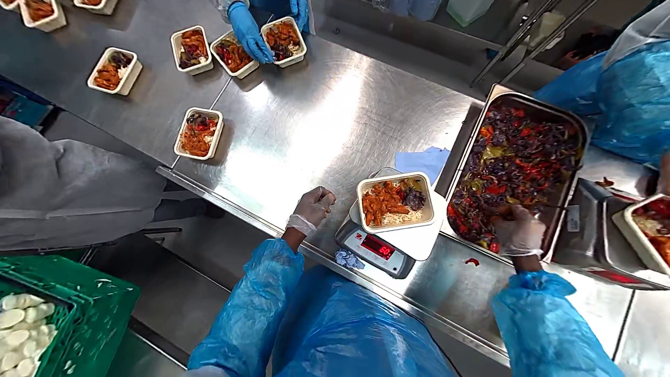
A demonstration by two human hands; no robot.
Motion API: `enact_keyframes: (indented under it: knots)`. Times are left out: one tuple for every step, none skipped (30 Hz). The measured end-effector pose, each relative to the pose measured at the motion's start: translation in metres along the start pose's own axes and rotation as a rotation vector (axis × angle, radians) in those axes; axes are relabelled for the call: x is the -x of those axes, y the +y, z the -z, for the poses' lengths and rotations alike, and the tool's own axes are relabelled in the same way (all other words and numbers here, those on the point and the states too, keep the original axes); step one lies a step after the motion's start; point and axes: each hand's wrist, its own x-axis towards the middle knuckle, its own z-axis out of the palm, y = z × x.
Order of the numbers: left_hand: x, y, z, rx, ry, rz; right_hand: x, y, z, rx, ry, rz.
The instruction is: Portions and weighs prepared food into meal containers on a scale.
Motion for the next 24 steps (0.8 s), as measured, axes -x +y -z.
enact_keyframes:
  knots:
    - [0.000,0.000,0.000,-0.008,-0.003,-0.005,0.001,0.001,0.010,-0.020,0.018,-0.019]
    - [0.003,0.002,-0.001,-0.020,-0.005,-0.010,0.003,0.003,0.020,-0.051,0.033,-0.032]
    - [0.008,0.007,-0.003,-0.034,-0.005,-0.011,0.005,0.003,0.030,-0.082,0.046,-0.039]
    - [0.017,0.018,-0.005,-0.053,-0.015,-0.002,0.008,0.001,0.039,-0.114,0.053,-0.048]
    - [0.023,0.026,-0.006,-0.070,-0.019,0.009,0.012,-0.002,0.048,-0.153,0.051,-0.059]
    - [0.025,0.030,-0.007,-0.081,-0.021,0.012,0.017,-0.009,0.058,-0.195,0.040,-0.071]
    - [0.024,0.031,-0.009,-0.084,-0.020,0.011,0.021,-0.017,0.067,-0.239,0.025,-0.074]
    - [0.023,0.030,-0.010,-0.084,-0.018,0.004,0.021,-0.019,0.071,-0.300,0.023,-0.089]
    - [0.022,0.028,-0.011,-0.085,-0.022,-0.008,0.021,-0.018,0.071,-0.381,0.034,-0.110]
    - [0.023,0.028,-0.013,-0.081,-0.031,-0.022,0.021,-0.016,0.071,-0.458,0.035,-0.124]
    - [0.022,0.029,-0.013,-0.078,-0.034,-0.033,0.022,-0.019,0.074,-0.518,0.030,-0.142]
    - [0.021,0.031,-0.013,-0.077,-0.038,-0.038,0.025,-0.024,0.079,-0.560,0.009,-0.157]
    - [0.022,0.031,-0.013,-0.081,-0.037,-0.042,0.029,-0.029,0.083,-0.611,0.001,-0.174]
    - [0.022,0.031,-0.013,-0.086,-0.036,-0.044,0.032,-0.031,0.086,-0.662,-0.003,-0.183]
    - [0.023,0.031,-0.013,-0.090,-0.035,-0.043,0.033,-0.032,0.088,-0.705,-0.002,-0.182]
    - [0.023,0.031,-0.013,-0.092,-0.039,-0.035,0.033,-0.032,0.090,-0.745,0.001,-0.173]
    - [0.023,0.030,-0.013,-0.091,-0.041,-0.026,0.033,-0.031,0.092,-0.790,0.004,-0.157]
    - [0.022,0.028,-0.013,-0.090,-0.041,-0.019,0.032,-0.030,0.093,-0.841,0.001,-0.139]
    - [0.020,0.025,-0.013,-0.084,-0.042,-0.015,0.030,-0.030,0.094,-0.895,-0.002,-0.118]
    - [0.014,0.020,-0.012,-0.075,-0.041,-0.014,0.029,-0.030,0.096,-0.935,-0.009,-0.095]
    - [0.005,0.012,-0.012,-0.063,-0.032,-0.015,0.028,-0.032,0.099,-0.957,-0.023,-0.067]
    - [0.002,0.010,-0.012,-0.057,-0.030,-0.013,0.027,-0.034,0.102,-0.967,-0.036,-0.035]
    - [0.006,0.012,-0.012,-0.056,-0.027,-0.011,0.028,-0.039,0.106,-0.973,-0.051,-0.001]
    - [0.016,0.020,-0.012,-0.060,-0.030,-0.011,0.030,-0.046,0.111,-0.970,-0.066,0.026]
